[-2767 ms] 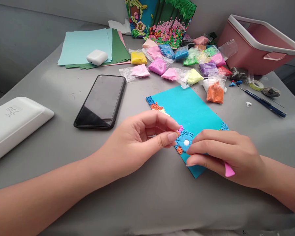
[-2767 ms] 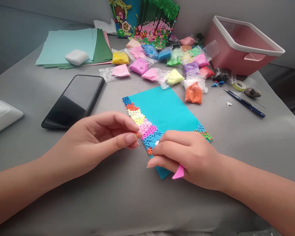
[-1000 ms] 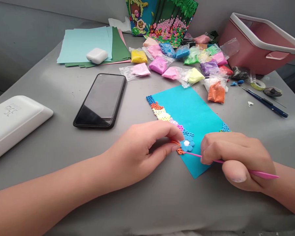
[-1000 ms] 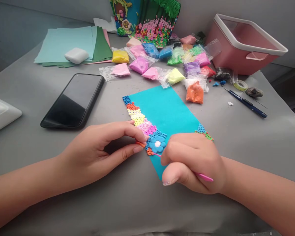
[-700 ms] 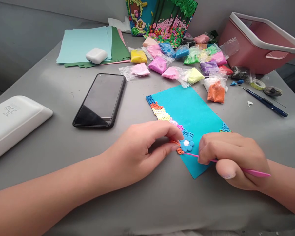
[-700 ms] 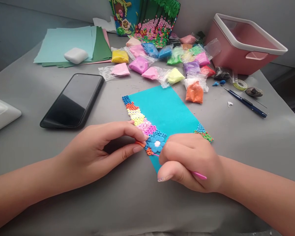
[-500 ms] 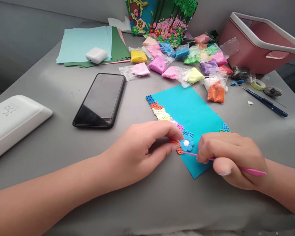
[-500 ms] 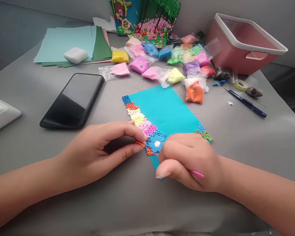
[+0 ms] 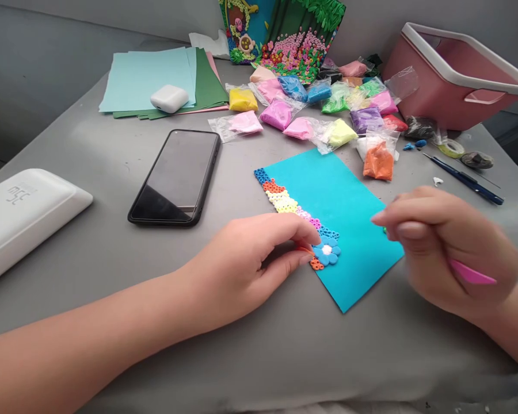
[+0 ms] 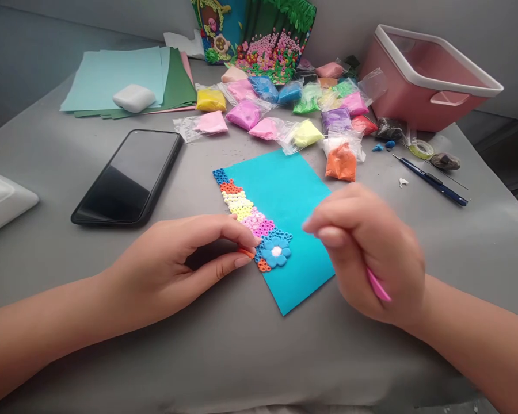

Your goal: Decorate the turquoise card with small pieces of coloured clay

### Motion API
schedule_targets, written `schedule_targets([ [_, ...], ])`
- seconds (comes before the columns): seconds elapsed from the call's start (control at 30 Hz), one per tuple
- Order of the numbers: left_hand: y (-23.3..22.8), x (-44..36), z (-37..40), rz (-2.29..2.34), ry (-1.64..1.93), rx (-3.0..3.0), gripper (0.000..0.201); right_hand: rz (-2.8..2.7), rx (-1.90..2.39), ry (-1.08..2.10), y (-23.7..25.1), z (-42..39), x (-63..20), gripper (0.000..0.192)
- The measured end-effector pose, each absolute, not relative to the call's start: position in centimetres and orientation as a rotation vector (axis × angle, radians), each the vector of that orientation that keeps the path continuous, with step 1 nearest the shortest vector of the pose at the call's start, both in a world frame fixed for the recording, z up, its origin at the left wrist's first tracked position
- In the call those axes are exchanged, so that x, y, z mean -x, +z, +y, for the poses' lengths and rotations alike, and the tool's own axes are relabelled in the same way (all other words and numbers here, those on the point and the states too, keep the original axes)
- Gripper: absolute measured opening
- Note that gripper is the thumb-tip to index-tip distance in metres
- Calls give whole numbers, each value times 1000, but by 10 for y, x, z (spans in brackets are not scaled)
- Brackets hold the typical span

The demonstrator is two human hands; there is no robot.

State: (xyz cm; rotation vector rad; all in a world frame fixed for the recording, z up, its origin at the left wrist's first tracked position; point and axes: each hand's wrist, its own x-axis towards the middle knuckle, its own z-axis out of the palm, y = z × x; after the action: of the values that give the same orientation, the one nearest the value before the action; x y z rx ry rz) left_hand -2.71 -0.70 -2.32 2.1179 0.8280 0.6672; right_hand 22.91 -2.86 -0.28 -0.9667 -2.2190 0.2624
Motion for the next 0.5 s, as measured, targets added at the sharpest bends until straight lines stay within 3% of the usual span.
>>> schedule_targets([
  [0.03, -23, 27, -7, 829, 666, -2120, 11, -2209, 952, 205, -2, -26, -230, 18],
  [0.17, -22, 28, -9, 828, 704, -2110, 12, -2285, 923, 113, -4, -25, -233, 13],
  [0.2, -21, 28, -10, 829, 732, -2093, 13, -2276, 915, 139, -5, -26, -234, 19],
  [0.27, -18, 27, -11, 817, 793, -2025, 14, -2245, 886, 224, -5, -31, -235, 48],
  [0.33, -15, 25, -11, 800, 833, -1910, 13, -2232, 875, 253, -4, -36, -235, 60],
  [0.5, -9, 21, -13, 797, 781, -1530, 7, -2380, 851, 41, 2, -43, -225, 14],
])
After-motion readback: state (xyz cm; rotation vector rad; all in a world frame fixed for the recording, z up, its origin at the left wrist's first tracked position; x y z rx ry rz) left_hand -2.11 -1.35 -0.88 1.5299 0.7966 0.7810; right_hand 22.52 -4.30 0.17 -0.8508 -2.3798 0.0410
